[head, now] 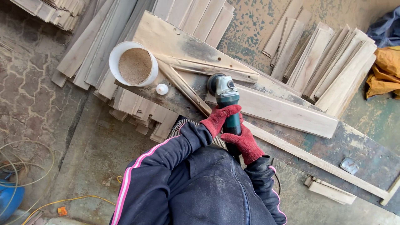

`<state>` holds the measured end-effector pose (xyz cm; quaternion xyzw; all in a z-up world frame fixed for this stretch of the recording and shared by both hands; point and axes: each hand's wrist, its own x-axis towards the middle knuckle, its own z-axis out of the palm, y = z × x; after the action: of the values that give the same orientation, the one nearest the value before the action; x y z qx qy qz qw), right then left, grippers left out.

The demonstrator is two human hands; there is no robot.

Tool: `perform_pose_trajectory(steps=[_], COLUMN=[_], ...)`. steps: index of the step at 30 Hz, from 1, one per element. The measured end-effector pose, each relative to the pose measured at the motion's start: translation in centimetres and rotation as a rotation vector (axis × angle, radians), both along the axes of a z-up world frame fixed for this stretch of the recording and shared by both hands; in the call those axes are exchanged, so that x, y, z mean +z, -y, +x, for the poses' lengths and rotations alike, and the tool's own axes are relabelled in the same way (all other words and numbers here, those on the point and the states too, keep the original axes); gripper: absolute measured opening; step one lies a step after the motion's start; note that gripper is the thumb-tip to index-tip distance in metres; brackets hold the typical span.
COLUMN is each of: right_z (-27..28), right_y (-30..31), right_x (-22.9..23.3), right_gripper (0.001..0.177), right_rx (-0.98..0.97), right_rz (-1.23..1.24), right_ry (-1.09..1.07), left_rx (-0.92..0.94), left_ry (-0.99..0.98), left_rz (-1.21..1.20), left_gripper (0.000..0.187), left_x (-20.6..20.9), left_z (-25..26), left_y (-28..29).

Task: Sanding wooden planks using an angle grinder.

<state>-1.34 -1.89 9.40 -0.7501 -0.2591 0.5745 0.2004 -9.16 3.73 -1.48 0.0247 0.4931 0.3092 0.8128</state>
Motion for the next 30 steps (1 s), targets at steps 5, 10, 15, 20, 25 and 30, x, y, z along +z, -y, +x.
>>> perform_pose_trajectory(steps=[5,10,15,20,25,30], right_z=[4.0,3.9,2.0,2.3,4.5,4.0], right_y=[3.5,3.8,2.0,2.5,5.2,5.2], right_x=[-3.7,-2.9,-1.9,-1.8,-1.8,-0.9], right_gripper=[0.048,0.047,0.049,0.051,0.046,0.042], right_rx=[-0.166,-0.211,-0.118,-0.142,-0.277,-0.332], right_rz=[0.046,0.057,0.047,0.043,0.063,0.102], right_ry=[0.004,-0.003,-0.007,-0.001,0.01,-0.001], left_rx=[-0.014,-0.058,-0.049,-0.079,-0.143,-0.183], left_ry=[0.155,0.176,0.117,0.076,0.187,0.213], left_rz=[0.045,0.053,0.057,0.074,0.051,0.033], left_gripper=[0.05,0.053,0.05,0.049,0.047,0.057], left_x=[1.0,0.7,1.1,2.3,2.2,1.8], left_z=[2.8,2.8,0.9,1.3,4.7,5.4], left_y=[0.4,0.1,-0.3,0.1,0.9,1.1])
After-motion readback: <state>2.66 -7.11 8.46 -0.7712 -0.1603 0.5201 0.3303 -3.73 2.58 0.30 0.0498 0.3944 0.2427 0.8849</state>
